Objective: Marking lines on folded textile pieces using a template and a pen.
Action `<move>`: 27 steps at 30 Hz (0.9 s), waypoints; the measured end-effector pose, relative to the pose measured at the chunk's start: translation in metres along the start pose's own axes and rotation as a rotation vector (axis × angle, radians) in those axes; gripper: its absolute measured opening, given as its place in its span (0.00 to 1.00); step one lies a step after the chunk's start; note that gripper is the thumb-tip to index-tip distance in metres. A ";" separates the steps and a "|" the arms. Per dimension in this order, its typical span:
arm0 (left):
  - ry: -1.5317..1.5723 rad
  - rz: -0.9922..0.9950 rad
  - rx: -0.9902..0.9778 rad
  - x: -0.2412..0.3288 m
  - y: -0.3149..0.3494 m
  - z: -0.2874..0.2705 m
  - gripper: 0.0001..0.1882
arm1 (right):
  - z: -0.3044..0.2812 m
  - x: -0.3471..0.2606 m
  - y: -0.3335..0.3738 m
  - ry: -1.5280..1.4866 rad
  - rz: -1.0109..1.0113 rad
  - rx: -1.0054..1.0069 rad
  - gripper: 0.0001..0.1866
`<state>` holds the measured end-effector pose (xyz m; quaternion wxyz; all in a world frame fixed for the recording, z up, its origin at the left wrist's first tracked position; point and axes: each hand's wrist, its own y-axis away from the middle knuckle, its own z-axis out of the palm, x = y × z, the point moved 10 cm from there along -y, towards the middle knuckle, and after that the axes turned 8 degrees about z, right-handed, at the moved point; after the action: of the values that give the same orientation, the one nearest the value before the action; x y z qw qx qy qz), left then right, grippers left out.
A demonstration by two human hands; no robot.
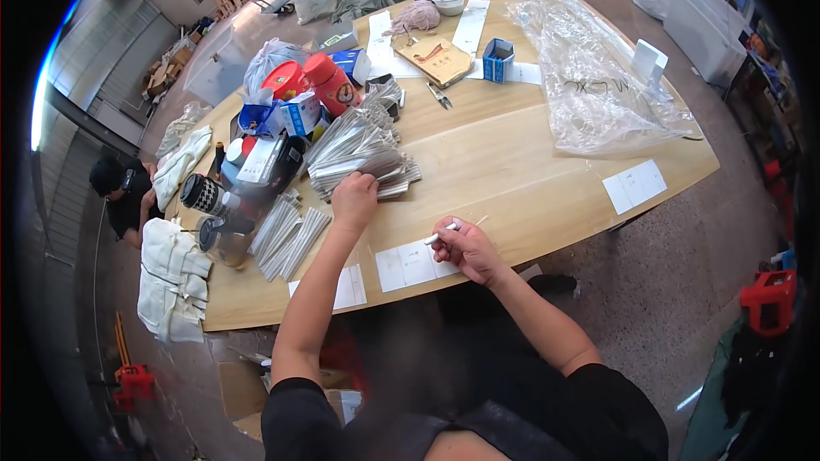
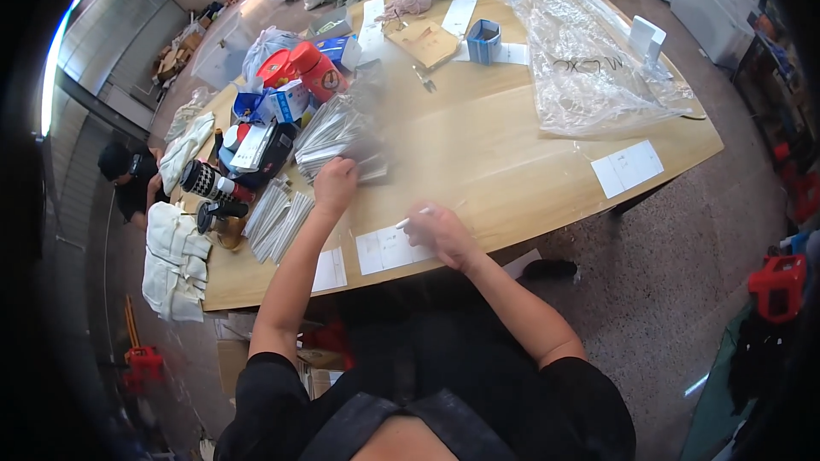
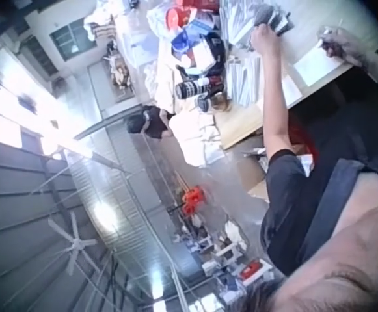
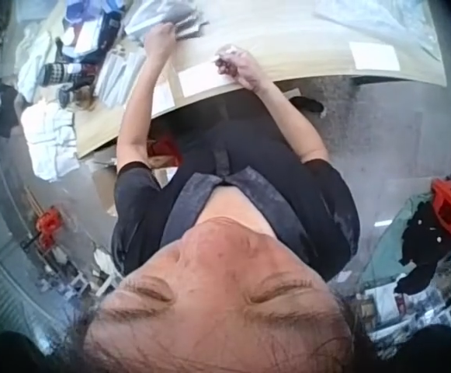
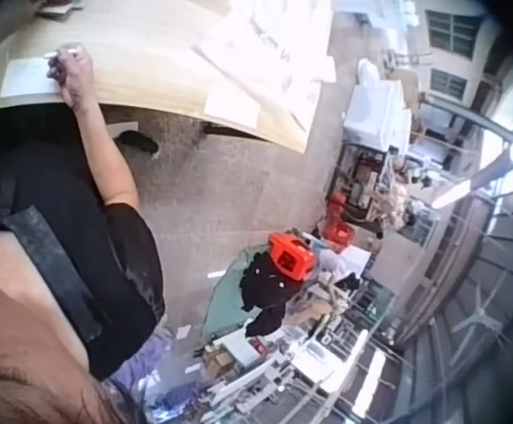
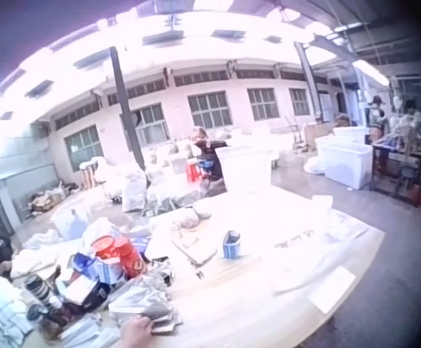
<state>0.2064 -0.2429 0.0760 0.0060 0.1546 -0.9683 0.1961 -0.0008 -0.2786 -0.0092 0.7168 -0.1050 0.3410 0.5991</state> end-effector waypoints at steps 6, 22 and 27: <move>0.132 0.178 0.379 0.050 0.012 -0.085 0.02 | -0.010 0.001 -0.001 -0.052 -0.027 -0.016 0.08; 0.889 -0.455 0.494 -0.019 0.024 -0.037 0.12 | 0.002 -0.008 0.004 0.115 -0.098 -0.044 0.08; 1.089 -0.316 0.617 0.008 0.029 -0.056 0.09 | -0.007 -0.008 0.004 0.167 -0.108 -0.040 0.08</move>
<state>0.1871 -0.1980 0.1176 0.4808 0.1682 -0.6912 0.5127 -0.0072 -0.2875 -0.0085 0.7149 -0.1872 0.3816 0.5552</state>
